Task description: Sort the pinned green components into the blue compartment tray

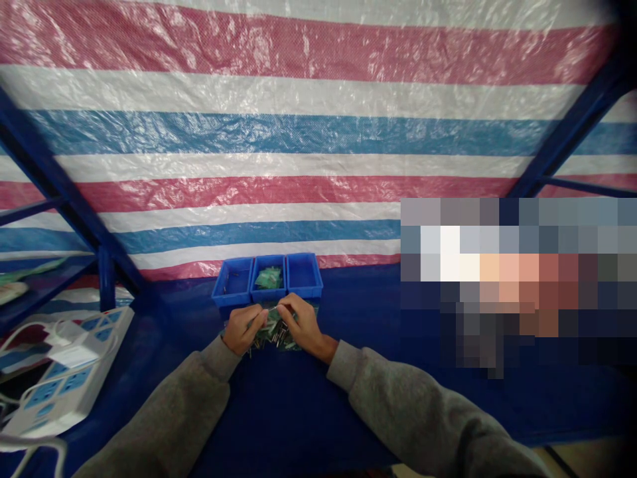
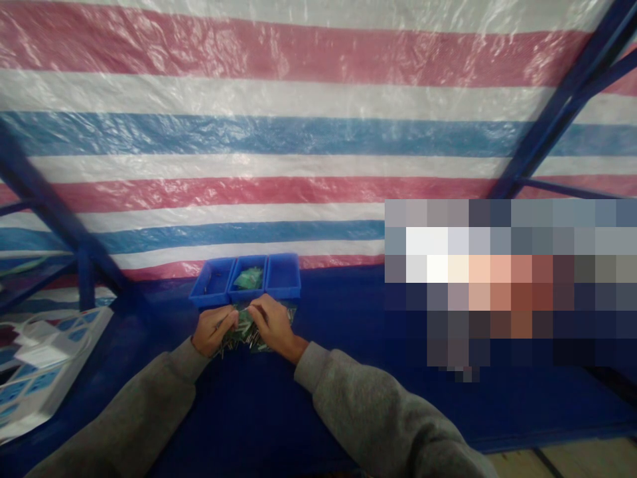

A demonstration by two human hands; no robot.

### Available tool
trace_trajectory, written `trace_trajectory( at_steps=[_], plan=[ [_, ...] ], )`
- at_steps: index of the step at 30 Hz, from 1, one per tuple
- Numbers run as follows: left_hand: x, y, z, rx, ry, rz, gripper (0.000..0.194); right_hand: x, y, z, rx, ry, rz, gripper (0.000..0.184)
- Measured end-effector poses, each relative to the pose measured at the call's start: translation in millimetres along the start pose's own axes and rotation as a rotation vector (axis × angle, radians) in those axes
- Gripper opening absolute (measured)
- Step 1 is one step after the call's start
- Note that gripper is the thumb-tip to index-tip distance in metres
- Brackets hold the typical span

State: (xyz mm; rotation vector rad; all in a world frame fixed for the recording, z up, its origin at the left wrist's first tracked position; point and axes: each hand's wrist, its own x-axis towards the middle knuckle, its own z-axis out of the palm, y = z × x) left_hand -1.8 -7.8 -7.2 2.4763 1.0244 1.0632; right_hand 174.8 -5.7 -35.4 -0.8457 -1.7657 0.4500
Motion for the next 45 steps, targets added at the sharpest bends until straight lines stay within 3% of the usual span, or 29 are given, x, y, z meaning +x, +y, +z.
trace_trajectory(
  at_steps=[6,11,16,24,32,45],
  plan=[
    [0.7,-1.5,1.1,0.046,0.022,0.024,0.039,-1.6,0.9,-0.1,0.020,-0.013,-0.023,0.029],
    [2.5,-2.1,2.9,0.069,0.131,0.002,0.019,-3.0,0.8,-0.3,0.014,-0.015,-0.033,0.032],
    [3.5,-4.3,6.3,0.098,0.177,0.050,0.013,-2.5,1.4,0.7,0.002,0.000,-0.033,0.034],
    [1.7,-6.1,5.8,0.174,0.142,0.012,0.018,-1.2,2.4,1.5,0.005,-0.021,-0.051,0.035],
    [0.5,-9.9,6.4,0.237,0.238,0.007,0.020,-0.9,-2.9,0.4,0.016,-0.026,-0.056,0.018],
    [1.2,-0.9,4.1,0.170,0.275,0.024,0.018,-1.6,8.4,7.3,-0.033,-0.017,-0.052,0.027]
  ],
)
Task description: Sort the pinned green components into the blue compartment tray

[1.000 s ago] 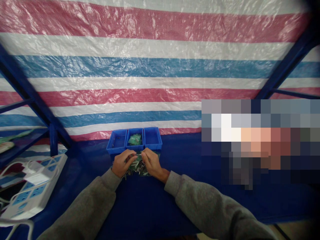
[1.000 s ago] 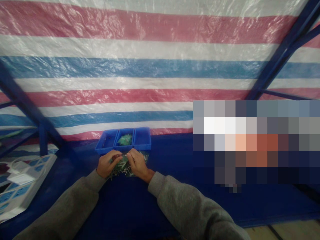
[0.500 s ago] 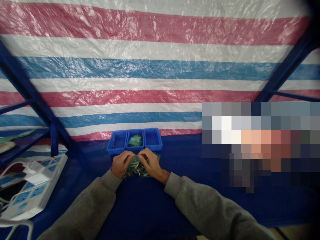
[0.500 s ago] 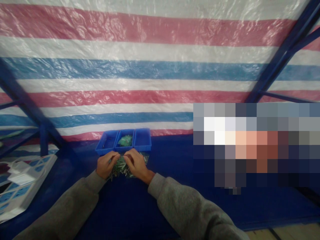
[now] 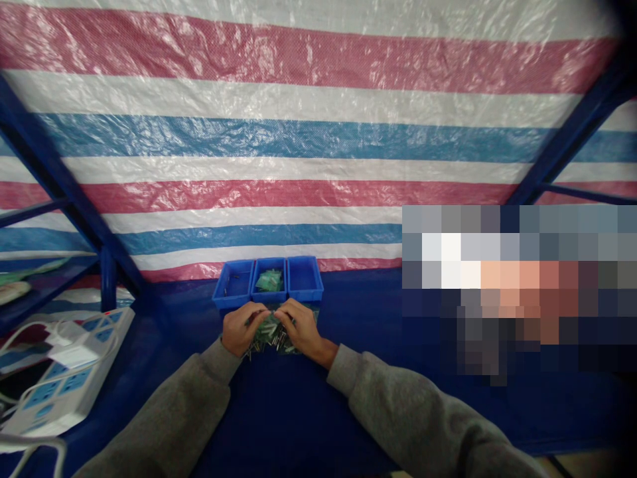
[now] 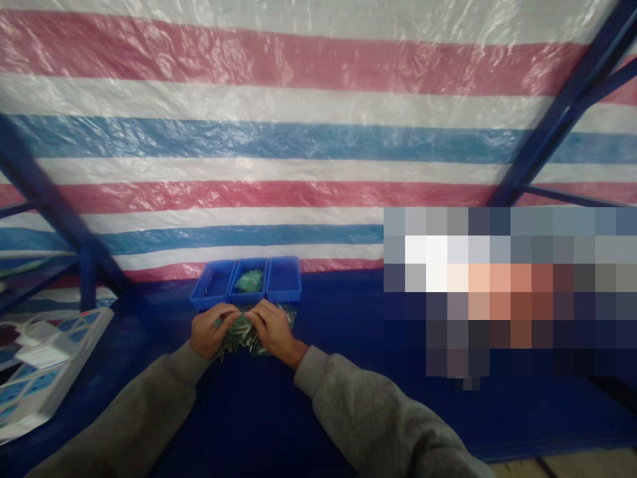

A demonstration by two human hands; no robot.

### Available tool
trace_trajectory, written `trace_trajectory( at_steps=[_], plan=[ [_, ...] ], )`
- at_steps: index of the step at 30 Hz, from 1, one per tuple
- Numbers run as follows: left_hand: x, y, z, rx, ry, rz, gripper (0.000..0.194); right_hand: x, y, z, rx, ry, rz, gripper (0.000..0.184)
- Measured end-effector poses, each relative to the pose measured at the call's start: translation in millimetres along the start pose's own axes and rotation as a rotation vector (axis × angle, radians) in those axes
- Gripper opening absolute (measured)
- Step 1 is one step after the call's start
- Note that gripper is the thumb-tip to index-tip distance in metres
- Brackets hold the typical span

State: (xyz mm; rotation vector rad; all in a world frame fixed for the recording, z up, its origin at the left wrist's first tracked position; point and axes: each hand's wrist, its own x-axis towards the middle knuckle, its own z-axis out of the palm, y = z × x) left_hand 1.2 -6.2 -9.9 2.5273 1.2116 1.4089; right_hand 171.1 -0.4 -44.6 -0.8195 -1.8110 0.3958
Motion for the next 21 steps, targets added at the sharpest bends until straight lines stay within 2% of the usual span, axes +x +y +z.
trace_trajectory(
  at_steps=[7,10,21],
  plan=[
    [-2.2,1.8,-0.4,-0.073,0.048,-0.113,0.013,0.5,-3.1,-4.0,-0.021,0.036,0.059,0.033],
    [-3.3,0.5,0.1,-0.083,0.030,-0.148,0.016,0.8,-4.8,-5.3,-0.013,0.050,0.074,0.033],
    [-5.3,-4.4,3.6,0.004,0.064,-0.083,0.016,0.6,-7.6,-7.0,0.003,0.053,0.068,0.033]
  ],
)
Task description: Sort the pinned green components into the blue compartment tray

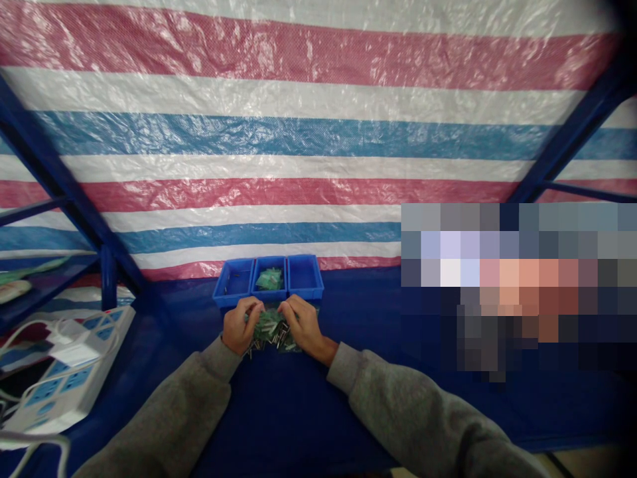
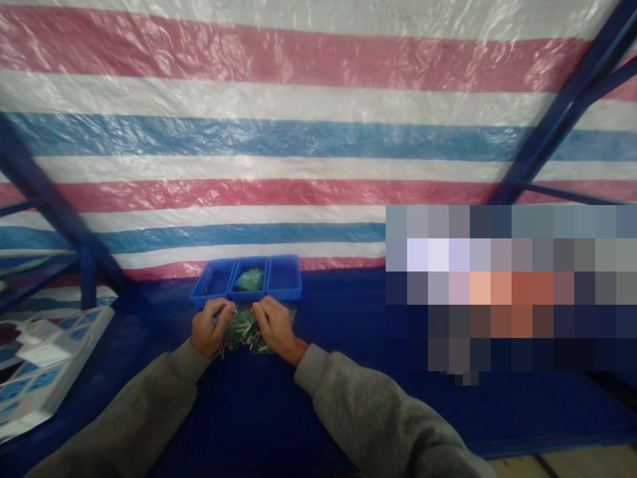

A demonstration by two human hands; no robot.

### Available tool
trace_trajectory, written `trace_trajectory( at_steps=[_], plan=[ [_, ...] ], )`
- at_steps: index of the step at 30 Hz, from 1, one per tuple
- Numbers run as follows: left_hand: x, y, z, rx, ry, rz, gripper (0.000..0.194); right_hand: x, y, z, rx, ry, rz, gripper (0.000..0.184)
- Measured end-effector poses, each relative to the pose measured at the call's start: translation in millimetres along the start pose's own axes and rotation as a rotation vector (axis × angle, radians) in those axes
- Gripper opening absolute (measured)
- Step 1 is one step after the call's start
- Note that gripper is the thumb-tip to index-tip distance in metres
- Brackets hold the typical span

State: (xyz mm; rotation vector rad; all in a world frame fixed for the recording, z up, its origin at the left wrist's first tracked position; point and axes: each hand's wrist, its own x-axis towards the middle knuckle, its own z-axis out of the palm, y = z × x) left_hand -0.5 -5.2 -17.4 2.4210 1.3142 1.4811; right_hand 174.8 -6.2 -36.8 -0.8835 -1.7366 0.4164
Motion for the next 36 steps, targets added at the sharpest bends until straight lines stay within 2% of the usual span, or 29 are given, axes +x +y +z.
trace_trajectory(
  at_steps=[5,13,21,25,32,36],
  plan=[
    [-0.6,-4.6,0.9,0.028,-0.035,0.005,0.019,0.1,0.6,0.8,0.003,0.003,-0.004,0.034],
    [4.7,-2.7,0.8,0.042,-0.087,0.152,0.026,-0.2,-0.1,0.5,0.003,0.009,-0.008,0.034],
    [5.7,-5.2,1.3,0.030,-0.108,0.175,0.028,-0.4,-0.3,0.3,0.003,0.015,-0.006,0.033],
    [5.8,-6.7,1.9,0.036,-0.054,0.143,0.023,-0.4,-2.1,-0.9,0.004,0.022,0.001,0.034],
    [9.1,-1.7,-0.4,-0.035,-0.049,0.141,0.020,-0.8,-1.1,-0.8,0.007,0.039,0.008,0.033],
    [8.1,-2.9,0.7,-0.034,-0.020,0.049,0.018,-0.7,0.4,-0.1,0.012,0.041,0.004,0.030]
  ],
)
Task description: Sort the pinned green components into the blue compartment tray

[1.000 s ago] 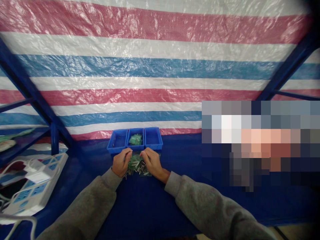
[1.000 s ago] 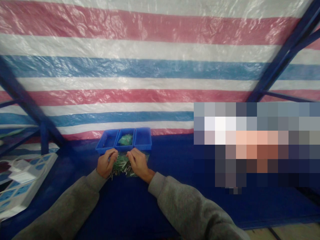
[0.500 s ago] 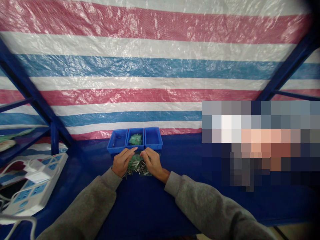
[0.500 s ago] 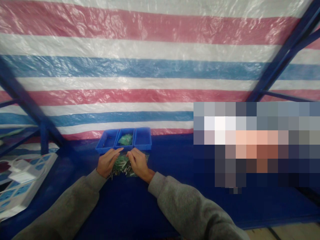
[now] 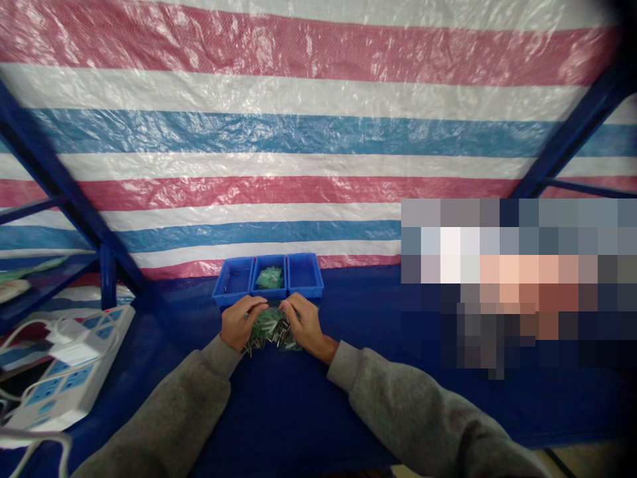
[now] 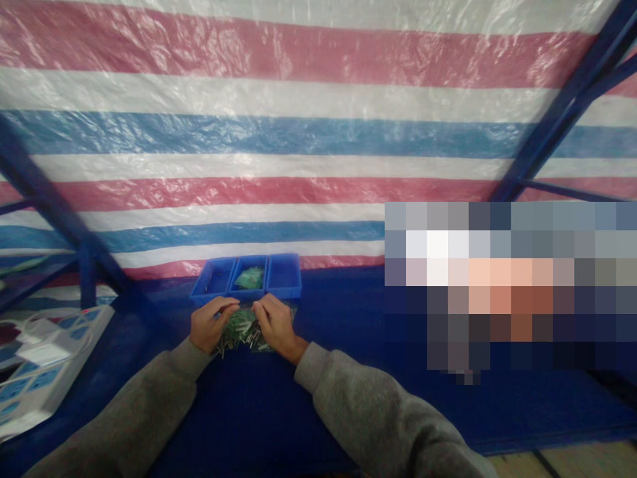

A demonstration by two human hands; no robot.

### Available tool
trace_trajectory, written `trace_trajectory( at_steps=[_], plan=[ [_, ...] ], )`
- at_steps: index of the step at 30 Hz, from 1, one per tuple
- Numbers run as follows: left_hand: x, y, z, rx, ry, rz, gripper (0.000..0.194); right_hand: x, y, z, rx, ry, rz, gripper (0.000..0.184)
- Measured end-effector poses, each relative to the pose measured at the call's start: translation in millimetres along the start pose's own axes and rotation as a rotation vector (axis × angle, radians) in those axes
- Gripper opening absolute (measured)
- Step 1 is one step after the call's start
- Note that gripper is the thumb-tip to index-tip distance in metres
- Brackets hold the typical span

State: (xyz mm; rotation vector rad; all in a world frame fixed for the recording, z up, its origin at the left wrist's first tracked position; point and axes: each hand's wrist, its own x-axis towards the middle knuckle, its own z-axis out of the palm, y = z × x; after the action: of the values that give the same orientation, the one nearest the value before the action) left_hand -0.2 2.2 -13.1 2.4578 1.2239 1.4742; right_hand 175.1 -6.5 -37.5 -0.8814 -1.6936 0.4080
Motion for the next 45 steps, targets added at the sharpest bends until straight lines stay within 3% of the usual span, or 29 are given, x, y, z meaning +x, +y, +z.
trace_trajectory(
  at_steps=[6,18,27,39,45],
  plan=[
    [-4.1,-1.8,3.0,-0.005,0.032,-0.087,0.019,-0.9,1.6,2.3,0.018,-0.058,-0.069,0.017],
    [-5.5,-0.7,2.7,-0.135,-0.009,-0.163,0.016,-0.1,2.4,4.4,0.022,-0.120,-0.084,0.018],
    [-0.4,4.8,1.4,-0.031,-0.117,0.047,0.018,1.9,2.6,1.8,-0.018,-0.019,0.004,0.029],
    [-2.4,5.1,-1.4,0.058,-0.163,0.004,0.037,-0.8,4.6,2.6,0.028,-0.186,-0.110,0.031],
    [-2.1,4.2,0.2,-0.021,-0.161,0.029,0.016,-1.5,7.8,3.9,0.033,-0.189,-0.098,0.037]
  ],
)
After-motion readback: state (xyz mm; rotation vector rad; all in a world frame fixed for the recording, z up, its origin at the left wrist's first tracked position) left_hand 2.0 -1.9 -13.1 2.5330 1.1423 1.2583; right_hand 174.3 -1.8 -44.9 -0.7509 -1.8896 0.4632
